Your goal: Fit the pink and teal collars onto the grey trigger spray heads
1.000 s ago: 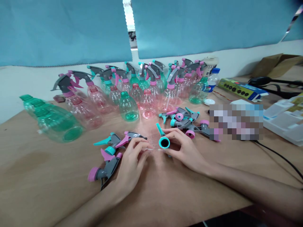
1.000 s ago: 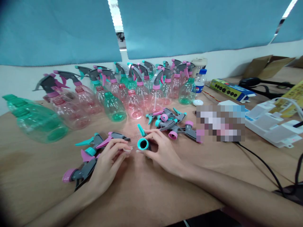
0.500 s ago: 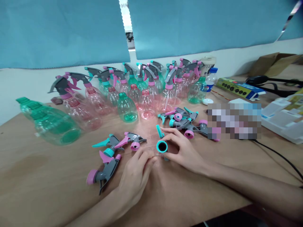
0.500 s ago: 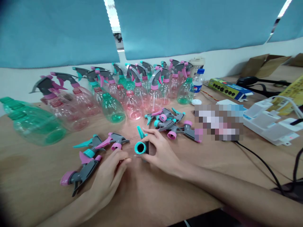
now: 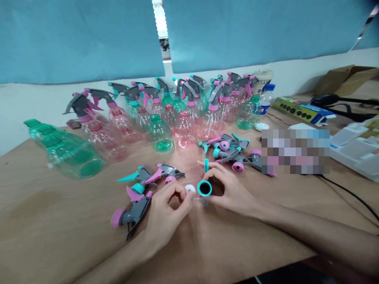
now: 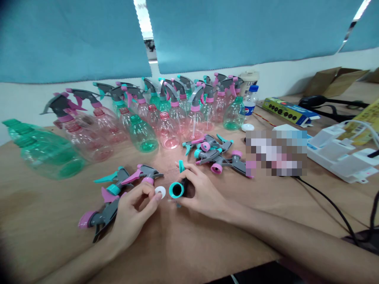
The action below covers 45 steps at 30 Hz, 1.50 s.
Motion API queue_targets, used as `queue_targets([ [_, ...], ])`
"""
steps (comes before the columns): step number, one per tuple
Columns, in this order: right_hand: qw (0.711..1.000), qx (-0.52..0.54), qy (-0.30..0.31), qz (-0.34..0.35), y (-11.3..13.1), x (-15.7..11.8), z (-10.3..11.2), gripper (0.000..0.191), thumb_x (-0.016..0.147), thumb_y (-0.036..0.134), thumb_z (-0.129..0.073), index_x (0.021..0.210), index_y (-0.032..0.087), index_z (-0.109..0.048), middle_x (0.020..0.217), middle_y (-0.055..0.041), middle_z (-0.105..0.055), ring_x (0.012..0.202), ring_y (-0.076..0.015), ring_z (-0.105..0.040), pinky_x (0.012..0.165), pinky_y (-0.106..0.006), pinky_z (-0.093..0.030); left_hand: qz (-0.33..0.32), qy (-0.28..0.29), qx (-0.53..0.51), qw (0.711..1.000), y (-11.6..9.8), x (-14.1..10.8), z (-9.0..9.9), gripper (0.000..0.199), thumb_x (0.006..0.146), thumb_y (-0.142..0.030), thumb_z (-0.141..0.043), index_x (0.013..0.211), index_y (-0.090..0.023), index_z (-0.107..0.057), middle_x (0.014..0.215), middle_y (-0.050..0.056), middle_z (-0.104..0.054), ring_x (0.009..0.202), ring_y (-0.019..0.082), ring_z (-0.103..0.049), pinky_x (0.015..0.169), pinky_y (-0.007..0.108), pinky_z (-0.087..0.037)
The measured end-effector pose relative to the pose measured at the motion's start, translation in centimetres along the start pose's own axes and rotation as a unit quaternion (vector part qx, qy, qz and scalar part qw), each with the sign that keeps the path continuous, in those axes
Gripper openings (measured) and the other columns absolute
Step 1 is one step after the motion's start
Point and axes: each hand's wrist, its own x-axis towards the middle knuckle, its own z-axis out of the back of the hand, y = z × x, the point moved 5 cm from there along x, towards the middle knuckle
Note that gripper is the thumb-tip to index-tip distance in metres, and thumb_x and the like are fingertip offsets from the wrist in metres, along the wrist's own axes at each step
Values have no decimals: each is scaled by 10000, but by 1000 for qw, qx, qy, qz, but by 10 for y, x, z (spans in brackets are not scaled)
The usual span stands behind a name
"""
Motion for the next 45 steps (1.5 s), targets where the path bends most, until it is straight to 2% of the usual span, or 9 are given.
queue_targets([
  [3, 1000, 2, 5, 4, 0, 0, -1, 209, 737, 217, -700, 865, 211, -535, 1022, -53, -549, 1134, -241, -495, 865, -346, -426, 31, -12, -21, 999, 7, 1, -2, 295, 849, -239, -531, 626, -196, -344, 627, -52, -381, 577, 98, -374, 534, 216, -324],
  [7, 1000, 2, 13, 13, 2, -1, -2, 189, 750, 229, -692, 865, 206, -545, 1074, -69, -535, 1159, -239, -488, 888, -348, -417, 51, 3, -52, 997, 7, 0, -4, 102, 861, -236, -522, 854, -219, -422, 702, -55, -472, 617, 105, -489, 566, 211, -400],
  [13, 1000, 3, 15, 11, 1, -1, -1, 226, 740, 275, -714, 876, 202, -550, 1107, -75, -532, 1104, -230, -510, 902, -359, -420, 47, 67, 50, 995, 2, 0, -6, 202, 889, -242, -481, 1090, -229, -491, 734, -39, -610, 673, 140, -598, 617, 240, -446],
  [19, 1000, 6, 14, 10, -1, -2, 0, 215, 744, 251, -707, 889, 205, -556, 1084, -62, -538, 1094, -220, -506, 891, -357, -431, 30, 106, 203, 973, 0, 5, -4, 247, 857, -188, -489, 1078, -239, -588, 838, -10, -674, 689, 164, -612, 624, 272, -450],
  [24, 1000, 0, 14, 9, 0, -2, 0, 204, 743, 234, -702, 885, 204, -559, 1093, -65, -540, 1101, -226, -506, 893, -369, -434, -27, 126, 254, 959, -5, 4, -4, 178, 834, -140, -485, 838, -220, -644, 804, 3, -679, 737, 188, -612, 671, 306, -475],
  [30, 1000, -5, 19, 13, 2, -2, 0, 200, 752, 269, -692, 888, 207, -560, 1156, -89, -524, 1115, -251, -516, 902, -405, -439, -32, 97, 272, 957, 5, -4, -2, 391, 886, -138, -411, 1250, -247, -502, 1164, 61, -626, 1067, 236, -571, 884, 410, -464],
  [34, 999, -13, 25, 21, 3, -3, -1, 207, 749, 271, -692, 896, 205, -561, 1159, -94, -520, 1103, -255, -527, 909, -413, -435, -54, 124, 260, 956, 3, -5, -5, 329, 863, -74, -363, 1025, -216, -611, 1031, 53, -637, 981, 218, -579, 864, 380, -473],
  [38, 999, -16, 25, 24, 3, -2, -1, 205, 749, 231, -689, 906, 206, -560, 1135, -85, -520, 1116, -252, -512, 898, -394, -440, -16, 138, 265, 954, 5, -2, -6, 264, 867, -86, -356, 842, -197, -594, 912, 43, -619, 874, 209, -572, 808, 369, -480],
  [45, 1000, -19, 14, 16, 0, -2, -1, 226, 758, 281, -699, 908, 209, -545, 1127, -79, -508, 1095, -240, -510, 897, -385, -441, -10, 91, 240, 967, 3, 2, -2, 248, 950, -224, -315, 963, -217, -563, 1002, 42, -592, 982, 213, -529, 865, 386, -426],
])
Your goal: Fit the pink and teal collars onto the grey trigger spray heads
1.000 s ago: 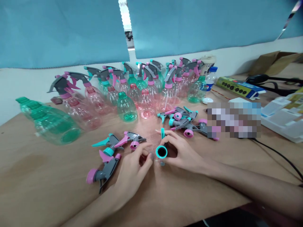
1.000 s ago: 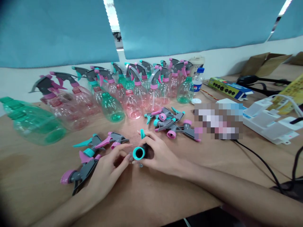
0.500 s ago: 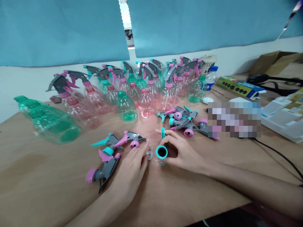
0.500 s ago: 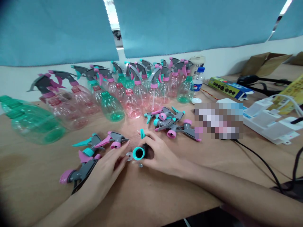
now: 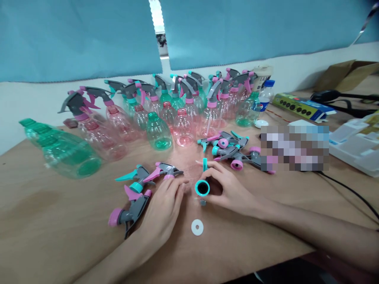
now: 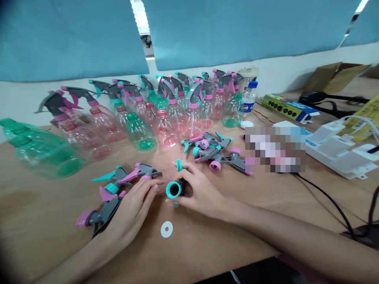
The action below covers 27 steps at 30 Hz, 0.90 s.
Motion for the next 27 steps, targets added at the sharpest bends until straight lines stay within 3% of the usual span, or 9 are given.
queue_targets([
  [2, 1000, 0, -2, -3, -2, 0, 1, 227, 763, 292, -694, 908, 212, -539, 1127, -82, -506, 1106, -248, -500, 901, -395, -440, 5, 1, -25, 1000, -5, 0, 4, 254, 960, -298, -332, 905, -215, -566, 939, 29, -593, 923, 201, -538, 835, 361, -427],
  [4, 1000, -6, -3, -6, -3, 0, 2, 215, 770, 268, -683, 916, 215, -535, 1125, -81, -503, 1114, -250, -492, 904, -398, -437, 6, 55, -54, 997, -10, -1, 3, 239, 931, -366, -419, 829, -211, -569, 851, 8, -586, 789, 174, -542, 730, 310, -439],
  [6, 1000, -14, -5, -13, -5, 0, 3, 214, 773, 252, -675, 930, 217, -533, 1119, -78, -500, 1095, -246, -498, 897, -396, -440, -8, 127, -77, 989, -14, -3, -1, 215, 817, -429, -604, 828, -216, -579, 848, -9, -581, 713, 153, -527, 633, 266, -425],
  [9, 1000, -21, -8, -19, -6, 0, 5, 219, 772, 263, -677, 934, 220, -536, 1093, -72, -503, 1046, -242, -517, 873, -395, -453, -35, 189, -77, 978, -14, -6, -6, 382, 597, -416, -800, 859, -227, -597, 892, -19, -577, 763, 164, -532, 622, 248, -405],
  [14, 1000, -18, -6, -25, -6, 0, 4, 213, 771, 237, -675, 936, 219, -542, 1094, -68, -501, 1007, -231, -533, 869, -393, -460, -26, 235, -100, 966, -11, -8, -13, 139, 714, -279, -726, 766, -205, -621, 759, -28, -570, 655, 129, -515, 562, 217, -365],
  [17, 1000, -16, -4, -23, -6, 1, 2, 222, 761, 236, -690, 926, 213, -543, 1078, -67, -503, 1001, -227, -535, 864, -384, -460, -45, 219, -119, 967, -15, -5, -10, 42, 787, -211, -655, 747, -211, -642, 767, -27, -596, 669, 120, -539, 602, 217, -390],
  [24, 1000, -16, -4, 3, -2, -1, 3, 202, 780, 262, -670, 931, 217, -543, 1139, -86, -492, 1087, -250, -513, 887, -401, -454, -6, 109, -226, 968, -14, 14, 12, 171, 877, -311, -538, 931, -229, -678, 846, 23, -693, 770, 181, -636, 689, 289, -494],
  [27, 1000, -11, -3, 13, -1, -1, 2, 232, 781, 276, -670, 963, 219, -538, 1187, -97, -480, 1122, -254, -500, 905, -407, -452, -20, 69, -228, 971, -20, 20, 17, 186, 884, -299, -515, 968, -227, -665, 916, 39, -697, 829, 196, -645, 720, 309, -510],
])
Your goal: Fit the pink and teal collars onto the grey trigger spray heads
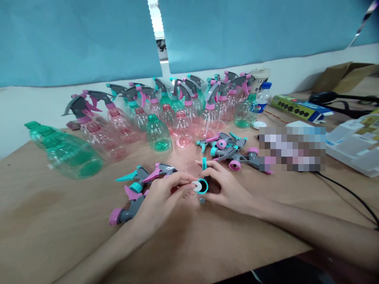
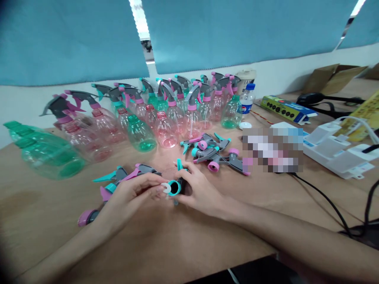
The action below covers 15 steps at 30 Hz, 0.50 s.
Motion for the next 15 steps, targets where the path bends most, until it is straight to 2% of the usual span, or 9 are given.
queue_targets([
  [4, 1000, 9, 3, 18, 1, 0, -1, 265, 764, 271, -683, 986, 225, -544, 1217, -97, -474, 1168, -259, -479, 936, -414, -440, -46, -30, 109, 993, -11, 5, -5, 174, 867, -231, -524, 825, -246, -692, 878, 16, -642, 751, 161, -603, 662, 277, -484],
  [9, 1000, 12, 5, 22, 1, 1, -1, 283, 758, 253, -690, 1003, 214, -554, 1240, -103, -470, 1200, -256, -458, 966, -421, -421, -47, -62, 168, 983, -11, 7, -8, 105, 865, -310, -570, 895, -239, -641, 854, -6, -565, 689, 132, -543, 643, 262, -454],
  [15, 1000, 13, 4, 27, 4, 1, 1, 254, 754, 225, -688, 966, 211, -548, 1203, -90, -482, 1163, -233, -476, 948, -384, -430, -99, -32, 222, 970, -8, 2, -12, 113, 892, -222, -520, 846, -224, -624, 908, 6, -540, 747, 135, -540, 670, 260, -433],
])
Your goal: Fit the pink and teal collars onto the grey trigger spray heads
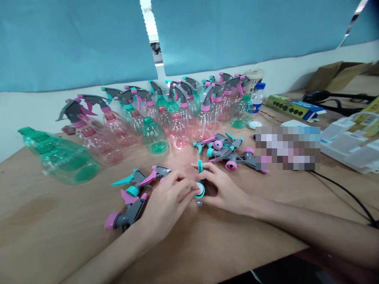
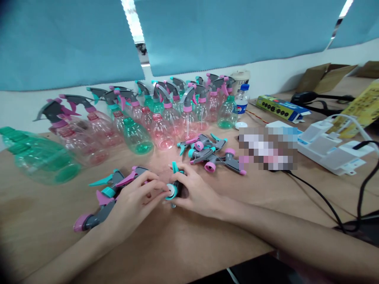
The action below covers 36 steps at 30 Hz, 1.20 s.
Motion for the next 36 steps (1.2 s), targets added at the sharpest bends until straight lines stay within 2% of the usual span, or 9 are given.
queue_targets([
  [5, 1000, -3, 1, 6, 0, 0, 0, 274, 751, 216, -688, 983, 218, -543, 1190, -85, -489, 1149, -237, -483, 947, -395, -427, 24, 8, 2, 1000, 2, 0, 1, 127, 888, -338, -544, 915, -222, -590, 925, 13, -558, 783, 158, -554, 656, 269, -430],
  [9, 1000, -1, -4, 7, -2, 0, -1, 255, 746, 222, -691, 956, 208, -548, 1185, -87, -490, 1137, -238, -492, 930, -392, -438, 14, 32, -21, 999, 1, 1, 0, 87, 894, -287, -535, 898, -236, -606, 940, 1, -562, 766, 139, -559, 663, 260, -436],
  [13, 1000, -4, -1, -1, -3, 0, -1, 253, 752, 236, -692, 959, 203, -551, 1168, -91, -503, 1155, -245, -482, 945, -401, -428, 3, 18, -22, 1000, 2, 0, 1, 93, 902, -243, -510, 871, -217, -593, 898, -1, -570, 729, 127, -554, 657, 259, -433],
  [16, 1000, 4, 3, 10, -1, 0, -1, 256, 761, 250, -691, 974, 197, -558, 1192, -93, -490, 1158, -233, -482, 956, -383, -422, -9, 8, -15, 1000, 1, 1, 3, 51, 887, -243, -537, 892, -217, -580, 885, -3, -583, 758, 137, -560, 672, 268, -433],
  [22, 1000, 12, 0, 25, 0, 1, 0, 242, 778, 246, -673, 987, 202, -559, 1202, -91, -486, 1158, -227, -483, 960, -383, -422, -18, 38, -1, 999, 0, 4, 5, 50, 872, -269, -564, 907, -258, -598, 931, -29, -603, 790, 135, -585, 695, 279, -441],
  [31, 1000, 0, 7, 21, -2, -1, -2, 298, 756, 224, -684, 1027, 200, -563, 1248, -103, -467, 1198, -248, -454, 987, -410, -409, -82, 37, 139, 986, -16, 9, 6, 49, 838, -191, -553, 857, -203, -596, 936, 8, -633, 778, 170, -602, 655, 293, -460],
  [34, 1000, -8, 1, 26, -3, -1, -1, 324, 740, 194, -681, 1038, 205, -555, 1256, -103, -463, 1191, -256, -454, 972, -421, -422, -85, 42, 197, 976, -23, 13, 2, 51, 822, -163, -545, 836, -183, -589, 918, 30, -627, 807, 207, -592, 660, 333, -467],
  [36, 1000, -8, -3, 30, -3, -1, -1, 325, 730, 167, -675, 1032, 202, -559, 1241, -104, -471, 1173, -256, -463, 958, -421, -432, -76, 43, 193, 977, -25, 14, 0, 48, 809, -145, -550, 824, -178, -582, 918, 36, -612, 840, 217, -581, 671, 343, -477],
])
